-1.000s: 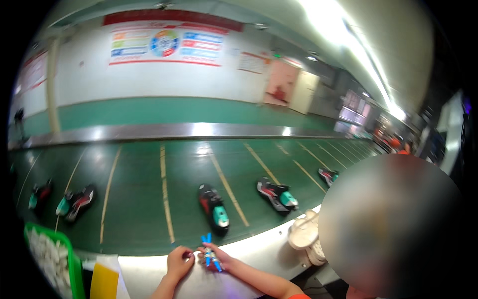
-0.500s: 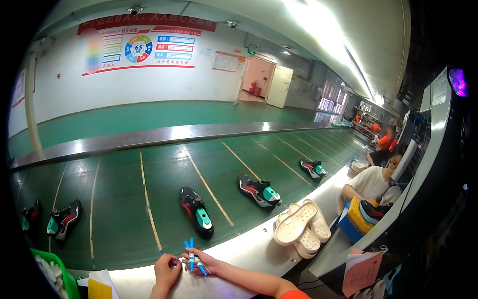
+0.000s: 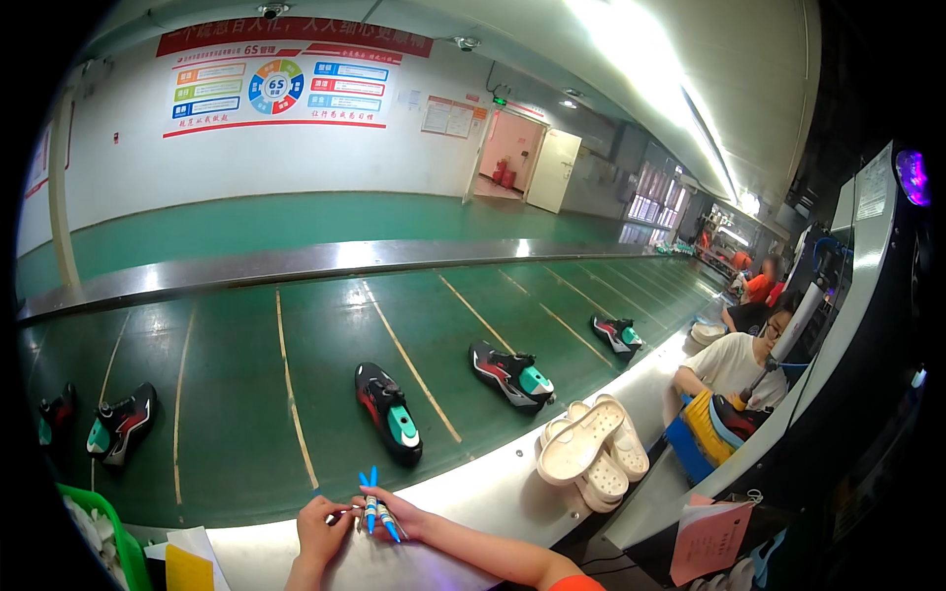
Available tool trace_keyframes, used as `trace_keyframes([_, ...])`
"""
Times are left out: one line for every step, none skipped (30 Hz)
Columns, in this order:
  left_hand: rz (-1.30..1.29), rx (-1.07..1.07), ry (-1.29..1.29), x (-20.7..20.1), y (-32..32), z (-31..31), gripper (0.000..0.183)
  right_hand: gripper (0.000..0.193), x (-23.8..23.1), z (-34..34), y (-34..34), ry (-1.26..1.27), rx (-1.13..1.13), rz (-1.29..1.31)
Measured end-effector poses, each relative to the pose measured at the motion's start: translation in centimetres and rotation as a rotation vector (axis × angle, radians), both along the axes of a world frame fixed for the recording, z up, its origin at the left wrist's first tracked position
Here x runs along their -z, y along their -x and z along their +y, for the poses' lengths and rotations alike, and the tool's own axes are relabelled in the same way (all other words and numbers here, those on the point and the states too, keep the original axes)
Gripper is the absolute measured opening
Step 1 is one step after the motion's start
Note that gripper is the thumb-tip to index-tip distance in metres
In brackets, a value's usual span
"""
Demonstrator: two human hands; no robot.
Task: The person writes on a yellow paper with a blue pen, then repeatedly picks up black and teal shoes from a conveyor belt, marks them with the pen, and places them back on the belt. The person also handles a green basket of white foam pieces and a stack of shoe insoles.
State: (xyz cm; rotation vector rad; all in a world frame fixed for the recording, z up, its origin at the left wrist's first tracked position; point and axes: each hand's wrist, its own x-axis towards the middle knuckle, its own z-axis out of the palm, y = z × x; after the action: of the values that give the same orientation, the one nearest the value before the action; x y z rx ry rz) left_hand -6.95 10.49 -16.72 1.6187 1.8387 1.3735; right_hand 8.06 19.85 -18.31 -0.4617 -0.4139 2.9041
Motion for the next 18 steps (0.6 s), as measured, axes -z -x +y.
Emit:
trace_keyframes([-0.006, 0.001, 0.003, 0.1, 0.0, 0.0, 0.008, 0.028, 0.2, 0.0, 0.0, 0.003, -0.007, 0.034])
trace_keyframes([-0.012, 0.002, 0.007, 0.2, 0.0, -0.1, 0.009, 0.028, 0.3, -0.1, 0.0, 0.007, -0.014, 0.069])
trace_keyframes([-0.015, -0.004, 0.003, 0.1, 0.2, -0.1, 0.009, 0.027, 0.2, 0.0, 0.1, 0.004, -0.028, 0.105])
trace_keyframes([-0.035, -0.001, 0.017, 0.0, 0.1, -0.2, 0.009, 0.027, 0.1, -0.2, 0.3, 0.01, 0.002, 0.041])
trace_keyframes([-0.056, 0.001, 0.031, -0.3, -0.1, -0.4, 0.01, 0.026, -0.1, -0.6, 0.3, 0.016, 0.032, -0.023])
trace_keyframes([-0.078, 0.004, 0.036, -0.5, -0.2, -0.4, 0.01, 0.025, -0.5, -0.7, 0.4, 0.014, 0.064, -0.088])
trace_keyframes([-0.065, 0.004, 0.03, -0.6, -0.1, -0.3, 0.01, 0.025, -0.6, -0.7, 0.4, 0.017, 0.065, -0.104])
trace_keyframes([-0.051, 0.005, 0.023, -0.5, 0.0, -0.3, 0.01, 0.025, -0.7, -0.7, 0.4, 0.02, 0.067, -0.121])
trace_keyframes([-0.034, 0.011, 0.025, -0.3, 0.1, -0.4, 0.01, 0.025, -0.5, -0.9, 0.4, 0.031, 0.073, -0.134])
trace_keyframes([0.016, 0.005, 0.003, 0.0, 0.3, -0.4, 0.01, 0.024, -0.4, -0.9, 0.3, -0.013, 0.051, -0.08])
trace_keyframes([0.015, 0.001, 0.001, 0.1, 0.4, -0.3, 0.011, 0.024, -0.5, -0.8, 0.5, -0.014, 0.055, -0.089])
trace_keyframes([0.013, 0.0, 0.008, 0.2, 0.5, -0.4, 0.011, 0.024, -0.5, -0.9, 0.8, -0.008, 0.06, -0.099])
trace_keyframes([0.011, -0.002, 0.015, 0.3, 0.6, -0.5, 0.011, 0.024, -0.5, -1.0, 0.9, -0.001, 0.067, -0.109])
trace_keyframes([0.018, -0.003, 0.015, 0.4, 0.6, -0.6, 0.011, 0.025, -0.2, -0.9, 0.9, 0.005, 0.041, -0.058])
trace_keyframes([0.021, -0.007, 0.017, 0.5, 0.6, -0.6, 0.011, 0.026, 0.0, -0.7, 0.8, 0.012, 0.012, -0.01])
trace_keyframes([0.023, -0.012, 0.019, 0.5, 0.6, -0.7, 0.011, 0.028, 0.1, -0.7, 0.8, 0.019, -0.016, 0.038])
trace_keyframes([0.031, -0.009, 0.012, 0.5, 0.6, -0.6, 0.012, 0.028, 0.2, -0.6, 0.8, 0.025, -0.008, 0.011])
trace_keyframes([0.04, -0.008, -0.001, 0.2, 0.4, -0.5, 0.012, 0.028, -0.6, -0.6, 0.7, 0.024, -0.001, -0.015])
